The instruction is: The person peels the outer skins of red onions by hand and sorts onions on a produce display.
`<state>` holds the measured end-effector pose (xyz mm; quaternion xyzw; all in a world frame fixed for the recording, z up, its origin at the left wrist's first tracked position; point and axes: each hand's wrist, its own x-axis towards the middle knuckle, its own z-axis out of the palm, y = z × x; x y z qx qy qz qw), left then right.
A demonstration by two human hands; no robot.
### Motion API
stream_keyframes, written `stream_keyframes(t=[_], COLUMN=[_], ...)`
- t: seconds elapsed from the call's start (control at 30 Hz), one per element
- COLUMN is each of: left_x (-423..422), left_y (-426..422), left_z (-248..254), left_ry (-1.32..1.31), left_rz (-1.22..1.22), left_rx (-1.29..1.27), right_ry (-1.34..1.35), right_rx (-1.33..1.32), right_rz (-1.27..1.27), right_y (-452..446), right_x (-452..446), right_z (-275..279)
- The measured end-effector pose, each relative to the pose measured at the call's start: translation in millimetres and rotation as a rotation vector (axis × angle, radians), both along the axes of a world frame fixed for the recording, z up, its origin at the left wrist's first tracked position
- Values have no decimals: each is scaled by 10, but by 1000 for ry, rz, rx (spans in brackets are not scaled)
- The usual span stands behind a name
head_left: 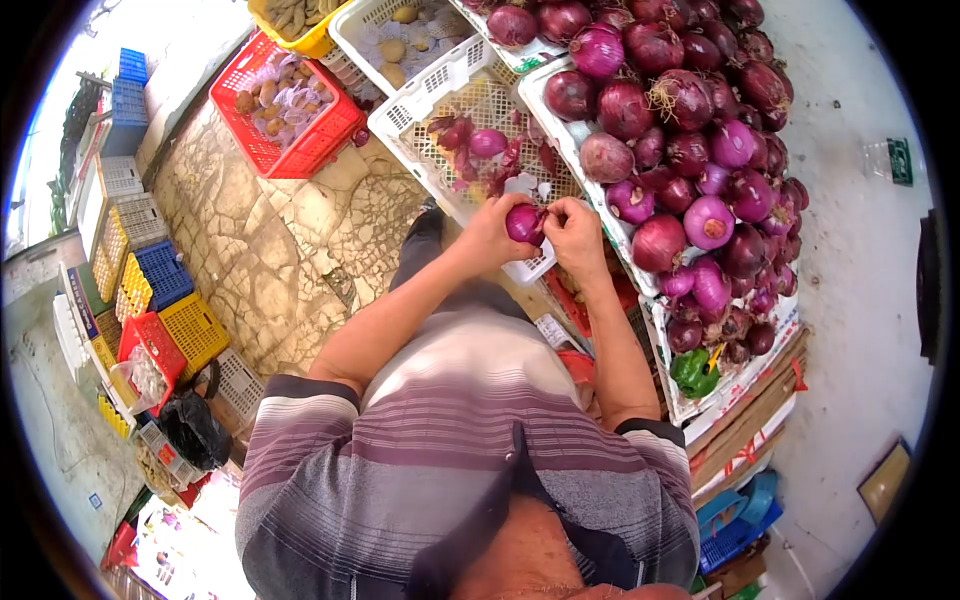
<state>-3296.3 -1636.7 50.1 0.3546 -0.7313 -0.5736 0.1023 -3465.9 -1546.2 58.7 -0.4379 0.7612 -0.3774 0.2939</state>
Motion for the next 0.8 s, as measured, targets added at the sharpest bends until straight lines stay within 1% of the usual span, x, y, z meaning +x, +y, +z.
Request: stream_keyframes(t=[0.07,0.1,0.13,0.2,0.23,0.37,0.4,0.47,0.53,0.57,0.63,0.67,0.8], left_x=[6,25,45,27,42,107,117,96,75,92,95,81,52], left_y=[-24,-31,-39,-53,-67,-52,-57,-46,-42,-48,-46,-43,-46], left_z=[24,30,16,-46,-79,-211,-200,-177,-171,-170,-189,-199,-113], left_ry=[55,81,128,235,260,393,410,446,438,430,389,369,340], left_rz=[2,5,27,51,26,67,78,87,60,54,26,8,-8], left_rx=[88,134,299,633,755,1043,1062,1108,1088,1074,967,915,868], right_ry=[-106,-153,-155,-202,-222,-357,-393,-371,-352,-347,-328,-293,-159], right_rx=[33,52,47,119,118,128,133,79,60,66,81,78,44], right_rz=[-24,-47,-60,-81,-85,-78,-80,-44,-15,-4,-7,7,27], right_y=[20,-8,17,30,43,53,52,53,49,33,-13,-13,2], right_x=[-24,-3,-30,-77,-103,-116,-132,-112,-116,-105,-64,-66,-103], right_z=[-59,40,-55,-40,-23,-25,-1,66,176,224,327,277,162])
